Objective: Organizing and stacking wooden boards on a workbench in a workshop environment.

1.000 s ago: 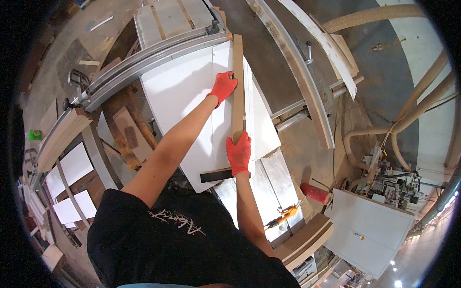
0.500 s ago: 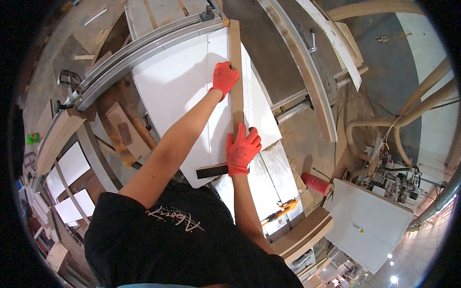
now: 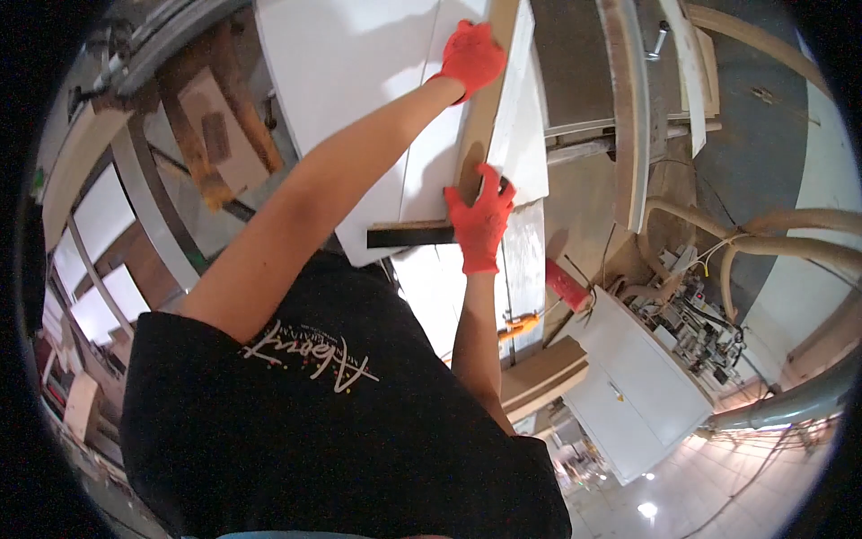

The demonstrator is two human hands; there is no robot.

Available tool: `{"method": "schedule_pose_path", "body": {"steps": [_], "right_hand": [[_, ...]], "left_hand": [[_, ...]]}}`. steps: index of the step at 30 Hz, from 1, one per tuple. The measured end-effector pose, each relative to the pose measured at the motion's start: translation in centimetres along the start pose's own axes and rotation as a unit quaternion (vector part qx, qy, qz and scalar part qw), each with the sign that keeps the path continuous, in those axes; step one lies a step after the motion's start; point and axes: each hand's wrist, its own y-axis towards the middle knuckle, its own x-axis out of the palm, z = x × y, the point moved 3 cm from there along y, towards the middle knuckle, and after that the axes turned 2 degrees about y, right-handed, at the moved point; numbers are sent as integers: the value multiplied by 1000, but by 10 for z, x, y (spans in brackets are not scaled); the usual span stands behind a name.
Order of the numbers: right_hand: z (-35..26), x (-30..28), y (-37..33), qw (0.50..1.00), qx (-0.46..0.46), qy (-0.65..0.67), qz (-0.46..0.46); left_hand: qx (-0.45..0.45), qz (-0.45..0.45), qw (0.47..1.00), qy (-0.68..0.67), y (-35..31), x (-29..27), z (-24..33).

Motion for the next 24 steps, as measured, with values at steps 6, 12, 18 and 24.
{"method": "schedule_pose_path", "body": {"steps": [6, 12, 18, 24], "right_hand": [[11, -23, 18, 990, 13, 66, -128], [-17, -21, 30, 985, -4, -44, -169], [-3, -9, 5, 992, 41, -75, -96], [0, -4, 7, 994, 23, -32, -100]], "left_hand": [[56, -82, 992, 78, 0, 26, 11], [-147, 7, 961, -233, 0, 22, -17], [9, 89, 980, -177, -36, -40, -4], [71, 128, 979, -139, -47, -14, -17]]}}
